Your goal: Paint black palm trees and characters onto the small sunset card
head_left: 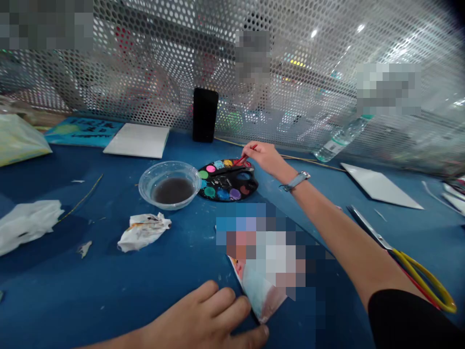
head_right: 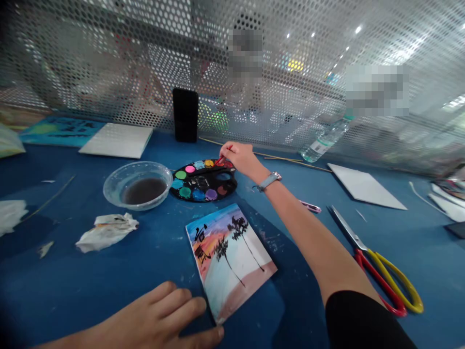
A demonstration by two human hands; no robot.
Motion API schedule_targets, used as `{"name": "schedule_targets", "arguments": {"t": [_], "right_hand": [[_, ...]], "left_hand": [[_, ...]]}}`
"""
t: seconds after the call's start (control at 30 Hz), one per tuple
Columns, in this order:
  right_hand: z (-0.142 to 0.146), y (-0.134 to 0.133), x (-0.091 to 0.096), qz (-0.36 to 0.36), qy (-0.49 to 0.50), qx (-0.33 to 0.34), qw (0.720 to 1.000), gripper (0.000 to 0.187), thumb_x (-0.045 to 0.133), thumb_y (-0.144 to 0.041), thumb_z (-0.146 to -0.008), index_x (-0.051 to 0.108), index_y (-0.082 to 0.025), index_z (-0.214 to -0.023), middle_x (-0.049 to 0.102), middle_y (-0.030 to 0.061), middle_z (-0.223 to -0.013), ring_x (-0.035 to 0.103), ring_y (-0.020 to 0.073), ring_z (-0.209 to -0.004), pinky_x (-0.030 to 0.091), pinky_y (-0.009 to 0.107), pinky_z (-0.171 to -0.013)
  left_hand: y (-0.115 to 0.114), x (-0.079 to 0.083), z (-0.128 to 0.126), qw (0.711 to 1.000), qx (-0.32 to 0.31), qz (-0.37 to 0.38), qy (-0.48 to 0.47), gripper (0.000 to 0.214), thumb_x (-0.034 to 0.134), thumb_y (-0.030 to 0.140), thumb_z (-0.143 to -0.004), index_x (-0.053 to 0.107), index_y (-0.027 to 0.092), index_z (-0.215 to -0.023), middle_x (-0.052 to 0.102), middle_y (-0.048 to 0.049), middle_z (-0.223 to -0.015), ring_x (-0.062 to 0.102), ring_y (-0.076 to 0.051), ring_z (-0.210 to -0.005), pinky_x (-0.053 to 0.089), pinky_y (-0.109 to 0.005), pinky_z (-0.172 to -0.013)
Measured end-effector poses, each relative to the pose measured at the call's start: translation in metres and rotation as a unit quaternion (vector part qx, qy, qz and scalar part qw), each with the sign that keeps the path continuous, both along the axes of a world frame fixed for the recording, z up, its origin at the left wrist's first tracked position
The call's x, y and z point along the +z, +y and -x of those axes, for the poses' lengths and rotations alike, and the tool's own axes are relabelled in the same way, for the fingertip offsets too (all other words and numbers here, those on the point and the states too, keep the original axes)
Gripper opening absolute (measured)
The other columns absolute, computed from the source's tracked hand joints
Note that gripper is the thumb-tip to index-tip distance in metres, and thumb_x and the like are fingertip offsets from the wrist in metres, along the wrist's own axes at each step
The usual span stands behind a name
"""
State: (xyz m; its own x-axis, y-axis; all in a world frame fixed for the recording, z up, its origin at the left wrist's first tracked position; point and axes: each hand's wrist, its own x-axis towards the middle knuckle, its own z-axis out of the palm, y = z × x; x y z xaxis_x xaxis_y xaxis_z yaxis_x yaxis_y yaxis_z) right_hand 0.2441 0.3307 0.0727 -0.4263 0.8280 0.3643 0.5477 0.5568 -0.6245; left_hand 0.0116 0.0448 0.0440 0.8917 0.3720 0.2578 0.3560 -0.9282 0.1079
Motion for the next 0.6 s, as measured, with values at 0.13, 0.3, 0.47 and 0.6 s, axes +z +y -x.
{"name": "schedule_targets", "arguments": {"t": [0.13,0.3,0.47,0.6], "right_hand": [[0.003,0.003,0.006,-0.008,-0.017,-0.009,1.000,0.025,0.054,-0.037,-0.096,0.069,-0.020,-0.086,0.079,0.0050,-0.089,0.072,0.0211,-0.093,0.047,0.034,-0.095],[0.007,-0.001,0.006,-0.011,-0.031,-0.025,0.999,0.025,0.052,-0.035,-0.097,0.069,-0.020,-0.085,0.079,0.0044,-0.087,0.072,0.0212,-0.092,0.045,0.036,-0.097],[0.000,0.001,0.012,-0.019,-0.026,-0.035,0.999,0.023,0.053,-0.033,-0.097,0.066,-0.021,-0.081,0.078,0.0035,-0.082,0.072,0.0212,-0.090,0.044,0.038,-0.100],[-0.009,0.001,0.015,-0.028,0.004,-0.038,0.999,0.026,0.054,-0.039,-0.098,0.066,-0.022,-0.082,0.078,0.0056,-0.086,0.072,0.0225,-0.095,0.047,0.039,-0.099]], "left_hand": [[0.002,-0.003,-0.002,1.000,0.005,-0.003,-0.012,0.042,0.051,0.043,-0.104,0.050,0.030,-0.144,0.068,0.0007,-0.116,0.061,-0.016,-0.095,0.043,-0.031,-0.077],[0.001,-0.005,-0.002,1.000,0.003,0.003,-0.017,0.040,0.046,0.041,-0.106,0.050,0.030,-0.144,0.068,0.0007,-0.117,0.061,-0.016,-0.094,0.042,-0.032,-0.077],[-0.003,-0.006,0.000,1.000,0.001,-0.001,-0.012,0.043,0.051,0.043,-0.104,0.049,0.030,-0.144,0.067,0.0004,-0.114,0.060,-0.016,-0.092,0.042,-0.031,-0.076],[-0.002,-0.001,0.000,1.000,0.004,0.002,-0.008,0.042,0.050,0.043,-0.104,0.050,0.030,-0.144,0.067,0.0005,-0.115,0.061,-0.016,-0.093,0.043,-0.032,-0.076]]}}
